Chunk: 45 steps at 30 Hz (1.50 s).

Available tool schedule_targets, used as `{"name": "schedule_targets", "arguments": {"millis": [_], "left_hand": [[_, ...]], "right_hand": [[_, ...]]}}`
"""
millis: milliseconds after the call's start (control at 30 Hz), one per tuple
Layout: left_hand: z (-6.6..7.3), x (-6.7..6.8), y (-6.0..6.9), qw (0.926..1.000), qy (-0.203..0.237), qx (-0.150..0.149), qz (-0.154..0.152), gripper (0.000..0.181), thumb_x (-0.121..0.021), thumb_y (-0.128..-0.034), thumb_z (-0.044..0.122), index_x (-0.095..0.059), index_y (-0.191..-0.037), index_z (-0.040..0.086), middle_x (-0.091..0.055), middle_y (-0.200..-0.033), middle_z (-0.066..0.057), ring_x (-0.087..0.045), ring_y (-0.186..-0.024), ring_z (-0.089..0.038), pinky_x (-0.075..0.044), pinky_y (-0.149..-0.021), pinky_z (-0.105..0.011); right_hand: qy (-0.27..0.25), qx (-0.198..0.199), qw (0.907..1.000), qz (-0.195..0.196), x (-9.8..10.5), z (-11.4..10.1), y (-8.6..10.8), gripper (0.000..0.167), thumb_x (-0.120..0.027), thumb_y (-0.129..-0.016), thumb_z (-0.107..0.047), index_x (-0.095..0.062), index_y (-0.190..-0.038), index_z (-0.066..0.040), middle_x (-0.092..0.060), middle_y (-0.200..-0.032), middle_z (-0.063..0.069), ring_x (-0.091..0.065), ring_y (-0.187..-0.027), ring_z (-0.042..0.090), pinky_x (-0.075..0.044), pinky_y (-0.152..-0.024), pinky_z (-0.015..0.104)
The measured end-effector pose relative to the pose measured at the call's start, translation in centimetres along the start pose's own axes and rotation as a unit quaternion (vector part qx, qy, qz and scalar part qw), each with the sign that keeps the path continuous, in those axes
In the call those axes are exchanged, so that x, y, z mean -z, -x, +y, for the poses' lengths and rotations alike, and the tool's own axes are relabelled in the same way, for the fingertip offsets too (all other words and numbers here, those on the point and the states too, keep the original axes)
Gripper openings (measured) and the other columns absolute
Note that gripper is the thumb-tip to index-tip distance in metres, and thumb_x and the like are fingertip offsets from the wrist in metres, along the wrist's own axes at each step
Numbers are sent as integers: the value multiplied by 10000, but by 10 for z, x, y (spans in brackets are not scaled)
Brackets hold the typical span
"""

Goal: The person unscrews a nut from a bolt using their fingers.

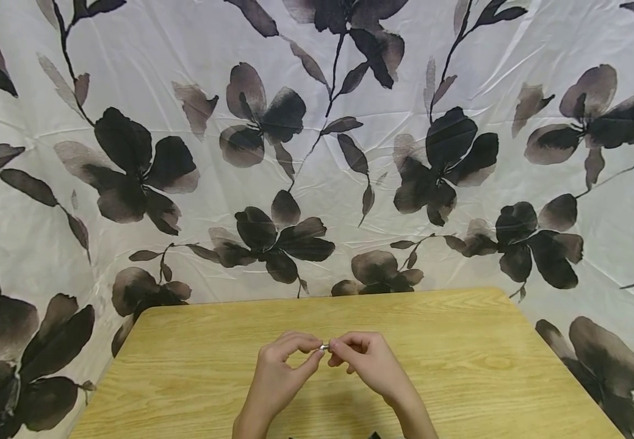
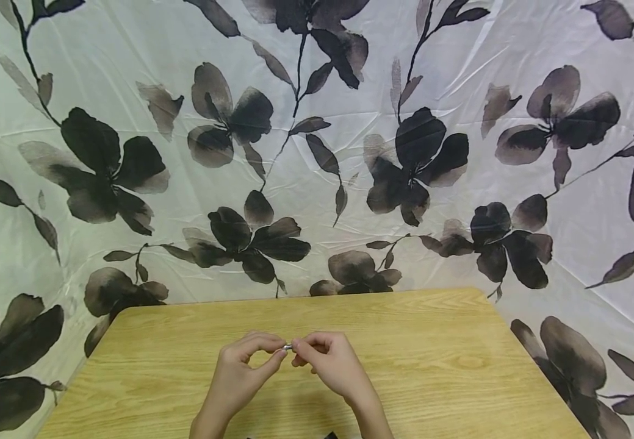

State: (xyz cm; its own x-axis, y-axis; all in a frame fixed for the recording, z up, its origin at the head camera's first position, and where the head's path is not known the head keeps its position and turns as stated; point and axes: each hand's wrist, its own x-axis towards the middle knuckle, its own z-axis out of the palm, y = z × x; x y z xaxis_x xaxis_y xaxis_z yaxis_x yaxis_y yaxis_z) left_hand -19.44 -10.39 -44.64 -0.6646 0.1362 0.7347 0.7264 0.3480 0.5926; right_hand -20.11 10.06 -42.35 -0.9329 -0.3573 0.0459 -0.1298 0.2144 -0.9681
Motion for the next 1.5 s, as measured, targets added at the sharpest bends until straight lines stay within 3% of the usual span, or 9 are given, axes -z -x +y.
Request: {"name": "schedule_targets", "arguments": {"millis": [167, 367, 600, 767, 867, 1000, 1200, 1500], "left_hand": [[0, 0, 1, 10000, -20, -4, -7, 200, -856, -797, -18, -784, -889, 145, -770, -918, 86, -726, -872, -99, -603, -777, -240], [0, 0, 1, 10000, -24, 9, -19, 230, -853, -801, -17, -784, -906, 176, -769, -922, 90, -726, -879, -99, -591, -792, -216], [1, 0, 0, 10000, -74, 4, 19, 233, -851, -794, -29, -793, -920, 159, -771, -914, 85, -727, -871, -98, -585, -793, -207], [1, 1, -1, 9999, -138, -24, 33, 231, -853, -787, -29, -794, -922, 149, -778, -896, 54, -733, -873, -107, -570, -810, -179], [2, 1, -1, 9998, -196, -47, 24, 231, -858, -784, -26, -794, -924, 146, -781, -889, 35, -735, -872, -113, -570, -814, -178], [4, 2, -1, 9997, -249, -25, 30, 231, -860, -791, -14, -794, -924, 164, -780, -897, 53, -735, -873, -116, -576, -813, -187], [5, 1, -1, 9996, -269, -84, 81, 238, -863, -796, -5, -794, -928, 180, -776, -913, 72, -733, -867, -130, -599, -780, -244], [2, 1, 0, 9998, -214, 4, 5, 220, -860, -784, -23, -791, -915, 141, -770, -910, 76, -723, -887, -94, -568, -806, -177]], "right_hand": [[20, 78, 10000, 9, 0, 0, 1, 298, -650, -1022, -336, -764, -1085, -69, -759, -932, 105, -706, -869, 170, -570, -718, 339], [-108, 251, 9996, -10, -1, -1, 0, 226, -714, -978, -199, -726, -1143, -45, -758, -998, 126, -714, -857, 140, -557, -716, 272], [-186, 603, 9980, 13, 0, 0, 1, 167, -709, -962, -103, -711, -1119, -44, -725, -1105, 179, -694, -1017, 191, -575, -833, 292], [-442, 578, 9972, 187, 1, -1, 1, 368, -694, -988, -137, -621, -1343, -76, -696, -1219, 183, -677, -1102, 247, -578, -877, 321], [-487, 386, 9977, 280, 2, -2, 0, 426, -665, -1019, -215, -578, -1409, -67, -700, -1238, 188, -687, -1081, 251, -588, -822, 323], [-362, 117, 9990, 236, 2, -2, 0, 391, -619, -1045, -303, -676, -1276, 6, -746, -1113, 177, -702, -989, 222, -584, -729, 303], [-403, -253, 9988, -80, 2, 1, 0, 395, -598, -1048, -361, -762, -1100, -5, -771, -954, 111, -699, -893, 179, -543, -652, 286], [-311, -20, 9994, -144, 2, 3, 0, 327, -621, -1039, -325, -758, -1080, -30, -748, -911, 75, -686, -885, 171, -562, -673, 287]]}}
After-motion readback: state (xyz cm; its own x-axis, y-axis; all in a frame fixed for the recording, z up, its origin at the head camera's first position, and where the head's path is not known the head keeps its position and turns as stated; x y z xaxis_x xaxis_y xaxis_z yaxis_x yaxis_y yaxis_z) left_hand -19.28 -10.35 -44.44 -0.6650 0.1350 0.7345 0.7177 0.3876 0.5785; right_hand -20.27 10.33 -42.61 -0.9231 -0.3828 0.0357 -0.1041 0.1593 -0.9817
